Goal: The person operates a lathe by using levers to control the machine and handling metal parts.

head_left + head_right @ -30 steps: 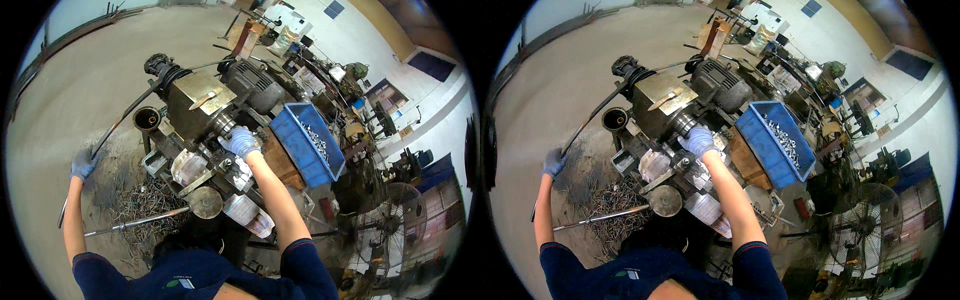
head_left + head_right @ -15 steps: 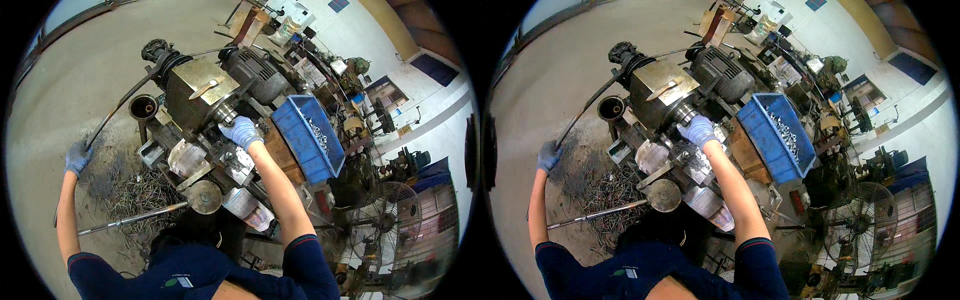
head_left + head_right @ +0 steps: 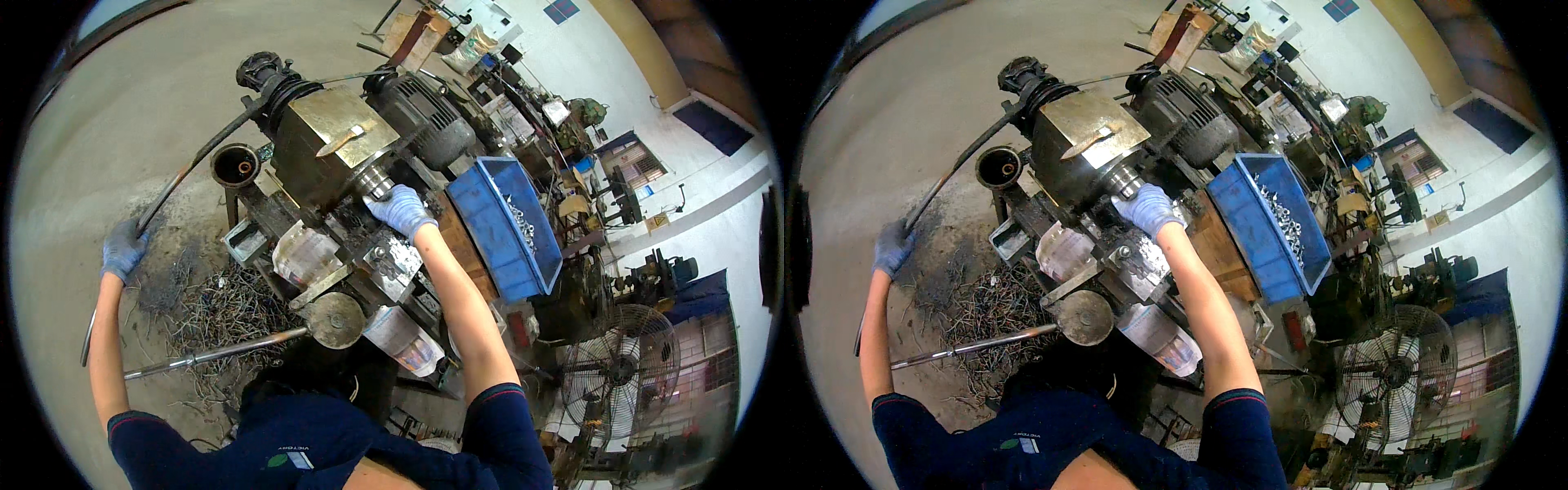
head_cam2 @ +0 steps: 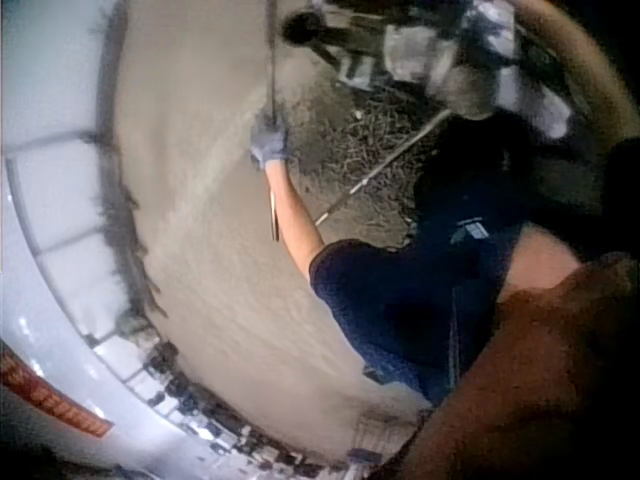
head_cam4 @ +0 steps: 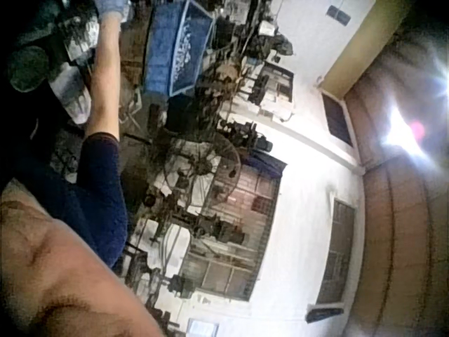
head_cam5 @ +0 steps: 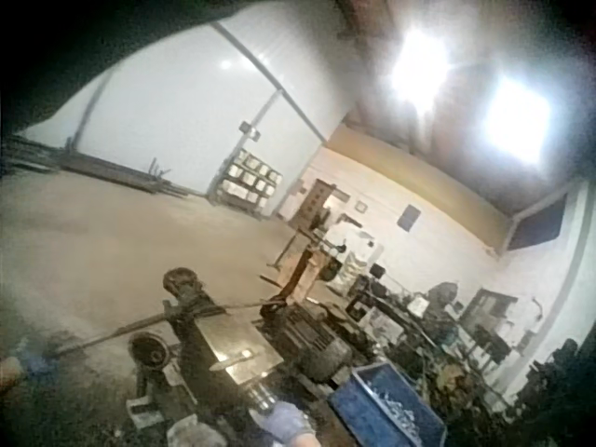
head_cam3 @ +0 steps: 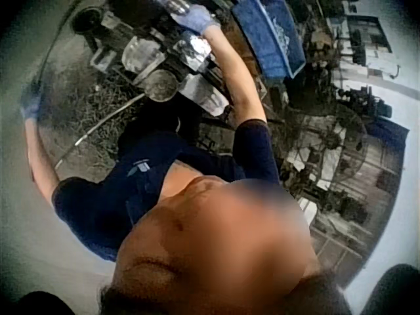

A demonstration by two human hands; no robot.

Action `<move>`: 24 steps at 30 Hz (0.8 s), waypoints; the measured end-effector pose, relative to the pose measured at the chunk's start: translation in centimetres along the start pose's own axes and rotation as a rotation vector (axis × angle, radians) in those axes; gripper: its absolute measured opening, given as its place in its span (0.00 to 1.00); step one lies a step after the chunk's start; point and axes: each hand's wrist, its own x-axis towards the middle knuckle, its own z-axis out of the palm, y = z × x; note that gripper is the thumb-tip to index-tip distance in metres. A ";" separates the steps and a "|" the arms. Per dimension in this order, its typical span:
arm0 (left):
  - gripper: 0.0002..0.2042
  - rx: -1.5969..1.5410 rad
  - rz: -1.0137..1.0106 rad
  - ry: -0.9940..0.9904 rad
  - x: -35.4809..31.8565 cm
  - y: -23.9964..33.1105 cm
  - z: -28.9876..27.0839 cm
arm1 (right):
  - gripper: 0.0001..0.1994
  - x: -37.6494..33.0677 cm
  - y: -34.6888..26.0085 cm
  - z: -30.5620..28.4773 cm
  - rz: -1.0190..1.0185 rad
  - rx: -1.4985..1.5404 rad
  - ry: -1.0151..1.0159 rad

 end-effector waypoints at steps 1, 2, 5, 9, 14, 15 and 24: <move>0.14 0.002 -0.003 -0.002 0.0 0.0 -0.1 | 0.19 0.0 -0.2 0.1 0.024 0.017 0.004; 0.14 0.004 -0.006 -0.005 0.1 0.0 -0.1 | 0.20 0.2 -0.1 0.0 0.028 0.037 0.000; 0.14 0.024 0.010 0.002 0.3 -0.6 0.2 | 0.22 0.6 -0.4 -0.8 0.089 0.113 0.067; 0.13 0.023 -0.009 -0.003 0.6 0.8 -0.9 | 0.22 -0.3 -2.6 -2.3 0.090 0.136 0.093; 0.10 0.091 0.079 0.029 1.9 -0.5 1.0 | 0.20 0.2 -1.5 -0.8 -0.028 0.039 0.168; 0.08 0.149 0.145 0.045 3.2 -1.5 0.5 | 0.20 0.1 -0.9 -0.7 -0.066 0.098 0.213; 0.10 0.468 0.235 0.215 15.2 -12.1 2.6 | 0.20 0.3 -1.6 -1.0 -0.001 0.046 0.128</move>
